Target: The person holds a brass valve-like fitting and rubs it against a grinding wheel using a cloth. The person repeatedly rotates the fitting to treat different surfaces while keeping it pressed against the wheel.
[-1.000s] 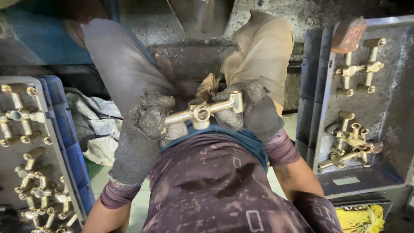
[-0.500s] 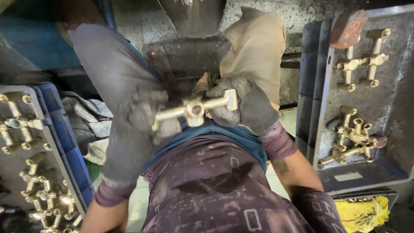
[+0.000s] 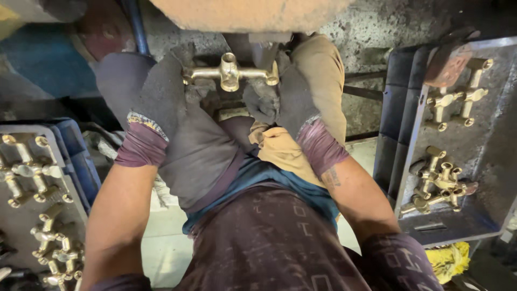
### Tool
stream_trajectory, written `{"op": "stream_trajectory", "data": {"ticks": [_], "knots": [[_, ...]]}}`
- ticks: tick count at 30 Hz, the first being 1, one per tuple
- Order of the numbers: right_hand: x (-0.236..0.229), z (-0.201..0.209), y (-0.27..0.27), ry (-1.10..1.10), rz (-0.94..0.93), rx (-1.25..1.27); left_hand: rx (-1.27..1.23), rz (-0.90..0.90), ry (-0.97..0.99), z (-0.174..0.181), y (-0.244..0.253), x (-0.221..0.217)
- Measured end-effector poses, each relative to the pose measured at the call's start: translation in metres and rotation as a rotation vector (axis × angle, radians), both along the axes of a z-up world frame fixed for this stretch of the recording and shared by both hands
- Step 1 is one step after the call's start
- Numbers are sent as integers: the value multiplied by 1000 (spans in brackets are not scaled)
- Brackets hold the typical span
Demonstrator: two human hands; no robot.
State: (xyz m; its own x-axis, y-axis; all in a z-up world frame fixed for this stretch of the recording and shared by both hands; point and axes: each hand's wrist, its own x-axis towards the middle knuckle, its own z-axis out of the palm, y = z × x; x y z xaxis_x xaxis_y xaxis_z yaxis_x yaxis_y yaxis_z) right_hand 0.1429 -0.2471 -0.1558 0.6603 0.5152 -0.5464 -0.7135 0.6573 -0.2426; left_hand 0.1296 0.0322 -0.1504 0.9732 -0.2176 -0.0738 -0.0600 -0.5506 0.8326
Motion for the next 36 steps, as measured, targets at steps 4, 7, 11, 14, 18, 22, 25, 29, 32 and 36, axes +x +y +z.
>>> {"op": "stream_trajectory", "data": {"ticks": [4,7,11,14,18,22,25,29,32,36], "knots": [[5,3,9,127,-65,-401,385,-132,-198,-17,10,-3],[2,2,11,101,32,-81,410,-200,-269,-23,11,1],[-3,-7,9,-20,96,-268,79,-57,333,-22,4,17],[-7,-9,5,-93,173,-673,-497,341,871,-19,-4,23],[-1,7,10,-47,14,-333,68,-136,39,3,2,26],[-27,59,0,-1377,217,-1246,140,-107,101,51,-2,1],[-48,87,-3,-394,128,158,-910,675,933,95,-18,-42],[-84,105,-8,-99,76,181,268,-44,-144,143,-21,-111],[-99,113,-15,-202,148,-109,-210,189,156,163,-30,-138],[-114,116,-22,-1176,420,-1134,-271,231,180,173,-35,-153]]}}
